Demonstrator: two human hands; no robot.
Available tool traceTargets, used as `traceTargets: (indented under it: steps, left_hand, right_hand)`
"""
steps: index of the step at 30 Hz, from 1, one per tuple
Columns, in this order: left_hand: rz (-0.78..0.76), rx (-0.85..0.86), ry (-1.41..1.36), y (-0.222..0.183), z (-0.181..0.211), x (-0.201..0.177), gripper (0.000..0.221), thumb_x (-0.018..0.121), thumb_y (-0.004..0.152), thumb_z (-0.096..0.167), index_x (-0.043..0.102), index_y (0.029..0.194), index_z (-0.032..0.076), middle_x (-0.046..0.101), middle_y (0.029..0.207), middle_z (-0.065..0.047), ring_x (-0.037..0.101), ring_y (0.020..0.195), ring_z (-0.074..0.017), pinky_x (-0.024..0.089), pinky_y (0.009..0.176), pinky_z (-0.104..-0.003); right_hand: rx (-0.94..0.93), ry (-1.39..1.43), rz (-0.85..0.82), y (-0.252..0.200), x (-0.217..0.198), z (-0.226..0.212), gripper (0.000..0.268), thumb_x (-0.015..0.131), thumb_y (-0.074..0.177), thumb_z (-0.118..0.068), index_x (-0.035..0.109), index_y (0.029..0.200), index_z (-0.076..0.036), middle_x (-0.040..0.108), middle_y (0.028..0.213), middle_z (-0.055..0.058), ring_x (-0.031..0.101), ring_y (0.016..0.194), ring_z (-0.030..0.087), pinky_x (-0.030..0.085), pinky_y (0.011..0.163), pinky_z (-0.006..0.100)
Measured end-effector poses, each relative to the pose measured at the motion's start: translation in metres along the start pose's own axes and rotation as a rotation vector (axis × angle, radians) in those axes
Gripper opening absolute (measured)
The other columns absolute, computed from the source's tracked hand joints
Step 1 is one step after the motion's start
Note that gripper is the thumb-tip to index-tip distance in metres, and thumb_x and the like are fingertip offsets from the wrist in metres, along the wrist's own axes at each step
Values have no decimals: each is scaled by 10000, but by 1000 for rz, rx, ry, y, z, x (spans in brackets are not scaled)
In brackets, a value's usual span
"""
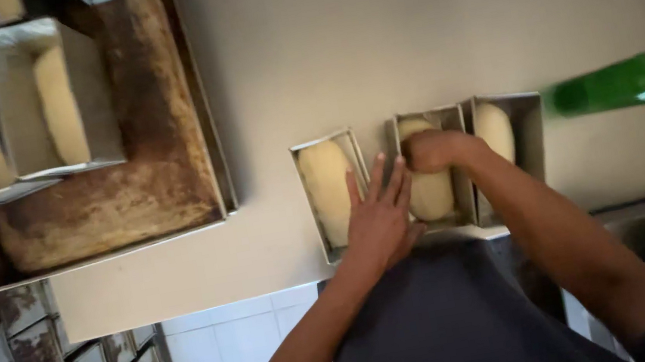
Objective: Arranging metal tins containing bread dough onto a baking tray in a production area.
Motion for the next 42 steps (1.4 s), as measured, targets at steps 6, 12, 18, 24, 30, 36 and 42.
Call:
traceTargets:
  steps: [6,12,18,24,30,36,42]
  left_hand:
    - [-46,-33,13,-3,8,-9,1011,801,725,520,438,1534,36,304,1656,-97,170,1557,-364,78,1189,-746]
    - [-107,-55,14,-7,11,-6,1018,825,718,502,422,1522,26,287,1658,-126,170,1557,-381,86,1188,-761]
    - [-119,-64,-13,-4,8,-3,1051,837,682,462,403,1537,31,271,1668,-116,174,1548,-370,86,1169,-761]
    - [-36,-52,18,1,11,-3,1003,818,726,455,409,1532,21,277,1677,-121,200,1547,-361,87,1169,-759]
    - [-65,-61,-13,-2,16,9,1013,789,747,512,404,1527,-8,291,1658,-144,196,1556,-362,55,1188,-755]
    - [-15,-71,3,-5,16,9,1032,773,751,525,400,1538,-28,326,1651,-149,214,1558,-356,56,1189,-749]
    - [-16,-81,25,3,21,1,1019,801,711,462,413,1525,-13,330,1653,-147,218,1552,-360,69,1190,-746]
  right_hand:
    - [-113,-105,-26,-6,95,18,319,561,930,-306,745,956,-47,754,1014,205,705,935,396,543,837,512]
    - [-90,75,65,-48,106,-20,378,751,792,-342,736,998,-25,734,1029,208,690,954,404,544,822,497]
    - [-251,284,338,-33,107,-2,420,666,877,-286,690,1203,-23,704,1124,257,667,1005,444,534,845,492]
    - [52,434,226,-15,55,8,376,548,943,-223,656,1237,-15,715,1153,238,689,1067,389,541,929,456]
    - [-137,55,285,9,14,27,396,627,862,-298,720,1114,-7,697,1177,247,650,1044,444,524,872,495]
    - [-137,-195,-32,32,27,39,418,556,932,-355,777,917,-1,741,1009,249,695,928,423,536,860,520]
    - [-386,-469,-362,5,65,19,308,587,866,-259,782,885,-21,750,971,207,716,904,385,552,805,508]
Point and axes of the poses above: each hand's wrist, its own y-axis towards the middle knuckle, its own x-axis out of the palm, z = x × y, the point moved 2 cm from there along y, towards the middle knuckle
